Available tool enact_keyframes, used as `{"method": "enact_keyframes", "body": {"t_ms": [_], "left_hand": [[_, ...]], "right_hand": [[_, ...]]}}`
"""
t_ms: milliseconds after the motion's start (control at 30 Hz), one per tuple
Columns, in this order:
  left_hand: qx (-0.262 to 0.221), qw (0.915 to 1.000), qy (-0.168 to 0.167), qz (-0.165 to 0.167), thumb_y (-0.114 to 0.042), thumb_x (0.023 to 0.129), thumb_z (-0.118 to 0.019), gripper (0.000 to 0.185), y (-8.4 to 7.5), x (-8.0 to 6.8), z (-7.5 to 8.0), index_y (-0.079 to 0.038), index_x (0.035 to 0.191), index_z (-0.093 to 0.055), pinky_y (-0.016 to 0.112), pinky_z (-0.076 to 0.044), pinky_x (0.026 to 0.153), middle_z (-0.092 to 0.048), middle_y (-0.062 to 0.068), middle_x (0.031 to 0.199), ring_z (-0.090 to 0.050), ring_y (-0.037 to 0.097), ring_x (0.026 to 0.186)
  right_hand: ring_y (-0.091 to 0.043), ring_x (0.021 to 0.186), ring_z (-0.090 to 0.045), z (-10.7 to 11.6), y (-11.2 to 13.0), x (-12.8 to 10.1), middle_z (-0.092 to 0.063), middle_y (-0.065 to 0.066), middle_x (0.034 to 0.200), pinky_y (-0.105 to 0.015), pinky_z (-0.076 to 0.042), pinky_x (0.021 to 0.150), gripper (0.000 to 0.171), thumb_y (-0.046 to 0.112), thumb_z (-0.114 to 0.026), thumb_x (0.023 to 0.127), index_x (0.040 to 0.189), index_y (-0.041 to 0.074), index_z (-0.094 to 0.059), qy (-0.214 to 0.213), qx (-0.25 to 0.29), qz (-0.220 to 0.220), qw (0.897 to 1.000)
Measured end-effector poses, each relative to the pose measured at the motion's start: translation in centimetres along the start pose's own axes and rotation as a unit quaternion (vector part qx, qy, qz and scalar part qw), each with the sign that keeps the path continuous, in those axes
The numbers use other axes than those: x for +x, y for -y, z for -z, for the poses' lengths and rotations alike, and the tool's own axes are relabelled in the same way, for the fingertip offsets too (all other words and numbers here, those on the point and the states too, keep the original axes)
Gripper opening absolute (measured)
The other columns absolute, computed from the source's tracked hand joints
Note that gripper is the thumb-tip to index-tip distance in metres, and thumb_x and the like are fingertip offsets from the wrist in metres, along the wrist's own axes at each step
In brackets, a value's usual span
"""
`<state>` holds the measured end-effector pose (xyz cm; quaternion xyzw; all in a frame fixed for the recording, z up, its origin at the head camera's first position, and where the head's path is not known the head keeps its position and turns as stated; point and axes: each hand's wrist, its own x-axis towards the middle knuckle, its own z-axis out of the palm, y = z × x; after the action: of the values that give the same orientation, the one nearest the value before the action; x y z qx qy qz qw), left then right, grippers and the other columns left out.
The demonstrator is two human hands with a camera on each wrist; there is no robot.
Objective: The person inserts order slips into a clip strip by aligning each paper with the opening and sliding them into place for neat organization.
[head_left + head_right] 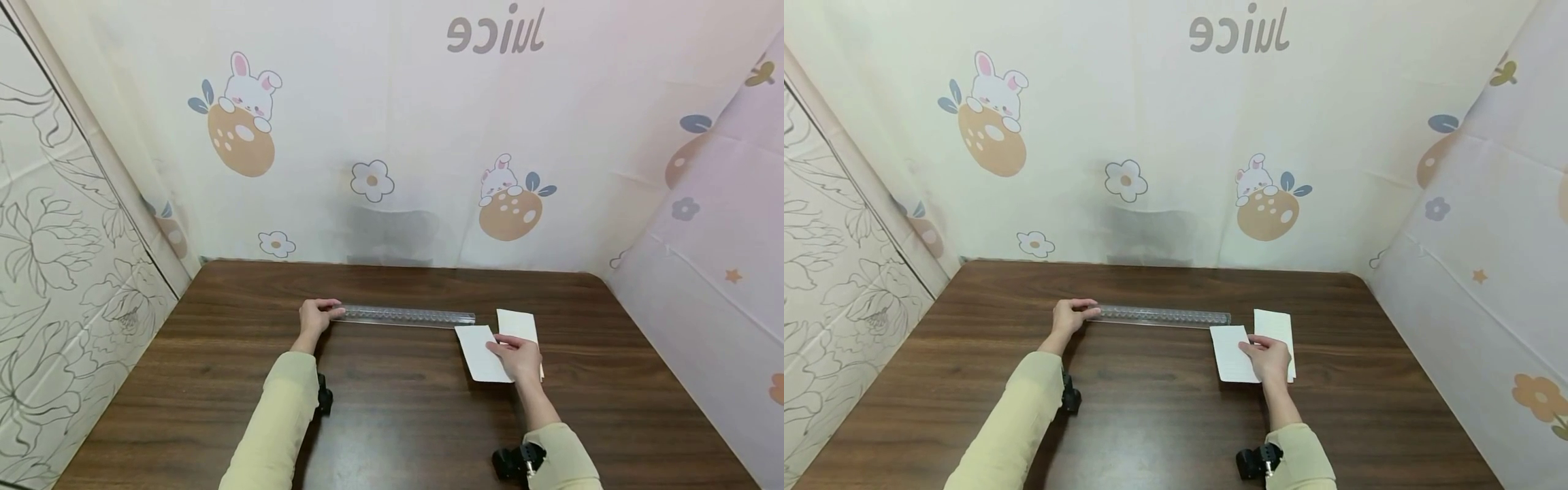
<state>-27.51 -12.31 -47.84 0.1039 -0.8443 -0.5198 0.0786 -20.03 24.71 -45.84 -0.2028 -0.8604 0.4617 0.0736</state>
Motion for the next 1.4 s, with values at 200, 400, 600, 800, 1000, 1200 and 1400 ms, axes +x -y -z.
{"method": "enact_keyframes", "body": {"t_ms": [200, 400, 600, 800, 1000, 1200, 1400], "left_hand": [[-0.008, 1.0, -0.002, -0.003, -0.015, 0.069, -0.076, 0.021, 0.0, -0.1, 0.0, -0.002, 0.085, -0.072, 0.038, -0.042, 0.081, -0.067, 0.013, 0.086, -0.056, 0.028, 0.091], [-0.014, 0.9999, -0.001, -0.001, -0.015, 0.068, -0.077, 0.021, 0.0, -0.1, -0.1, -0.003, 0.084, -0.072, 0.038, -0.043, 0.08, -0.067, 0.012, 0.085, -0.056, 0.027, 0.089], [-0.018, 0.9998, -0.002, 0.002, -0.015, 0.069, -0.077, 0.021, -0.1, -0.2, -0.2, -0.003, 0.085, -0.072, 0.038, -0.044, 0.079, -0.067, 0.013, 0.086, -0.057, 0.027, 0.089], [-0.032, 0.9994, -0.01, -0.01, -0.024, 0.064, -0.079, 0.019, 0.6, 0.2, -0.4, -0.01, 0.077, -0.074, 0.034, -0.045, 0.074, -0.067, 0.007, 0.079, -0.058, 0.024, 0.084], [-0.018, 0.9998, -0.005, 0.003, -0.016, 0.068, -0.077, 0.018, 0.5, 0.2, -0.4, -0.005, 0.082, -0.073, 0.038, -0.043, 0.08, -0.067, 0.011, 0.084, -0.056, 0.027, 0.088], [0.001, 1.0, -0.007, -0.004, -0.016, 0.068, -0.077, 0.02, 0.1, -0.2, -0.2, -0.004, 0.084, -0.072, 0.037, -0.041, 0.082, -0.067, 0.011, 0.085, -0.056, 0.027, 0.09], [0.005, 0.9999, -0.003, -0.009, -0.015, 0.069, -0.077, 0.019, 0.1, -0.2, 0.0, -0.005, 0.084, -0.072, 0.038, -0.039, 0.085, -0.067, 0.011, 0.087, -0.055, 0.028, 0.093]], "right_hand": [[-0.01, 0.066, -0.055, -0.3, 0.0, 0.3, -0.065, -0.015, 0.084, -0.023, -0.04, 0.055, 0.034, 0.019, -0.072, 0.074, 0.097, -0.005, -0.066, 0.009, 0.008, 0.0, 1.0], [-0.025, 0.077, -0.058, -0.5, 0.2, 0.4, -0.063, -0.02, 0.09, -0.026, -0.041, 0.058, 0.036, 0.02, -0.07, 0.075, 0.1, -0.005, -0.065, 0.022, 0.006, -0.011, 1.0], [-0.031, 0.087, -0.057, -1.0, 0.3, 0.6, -0.063, -0.02, 0.094, -0.03, -0.042, 0.063, 0.036, 0.021, -0.07, 0.076, 0.101, -0.004, -0.064, 0.032, 0.016, -0.019, 0.999], [-0.03, 0.085, -0.058, -1.5, 0.4, 0.7, -0.064, -0.019, 0.093, -0.03, -0.042, 0.064, 0.034, 0.019, -0.07, 0.075, 0.099, -0.004, -0.064, 0.026, 0.022, -0.017, 0.999], [-0.026, 0.08, -0.057, -2.1, 0.4, 0.8, -0.062, -0.018, 0.092, -0.024, -0.039, 0.059, 0.032, 0.018, -0.072, 0.073, 0.096, -0.004, -0.066, 0.014, 0.022, -0.013, 1.0], [-0.027, 0.082, -0.054, -2.3, 0.6, 0.6, -0.06, -0.02, 0.095, -0.027, -0.039, 0.062, 0.032, 0.016, -0.072, 0.073, 0.097, -0.005, -0.065, 0.018, 0.029, -0.017, 0.999], [-0.029, 0.085, -0.053, -2.4, 0.8, 0.5, -0.059, -0.022, 0.096, -0.031, -0.039, 0.066, 0.033, 0.015, -0.07, 0.074, 0.098, -0.007, -0.064, 0.026, 0.032, -0.02, 0.999]]}}
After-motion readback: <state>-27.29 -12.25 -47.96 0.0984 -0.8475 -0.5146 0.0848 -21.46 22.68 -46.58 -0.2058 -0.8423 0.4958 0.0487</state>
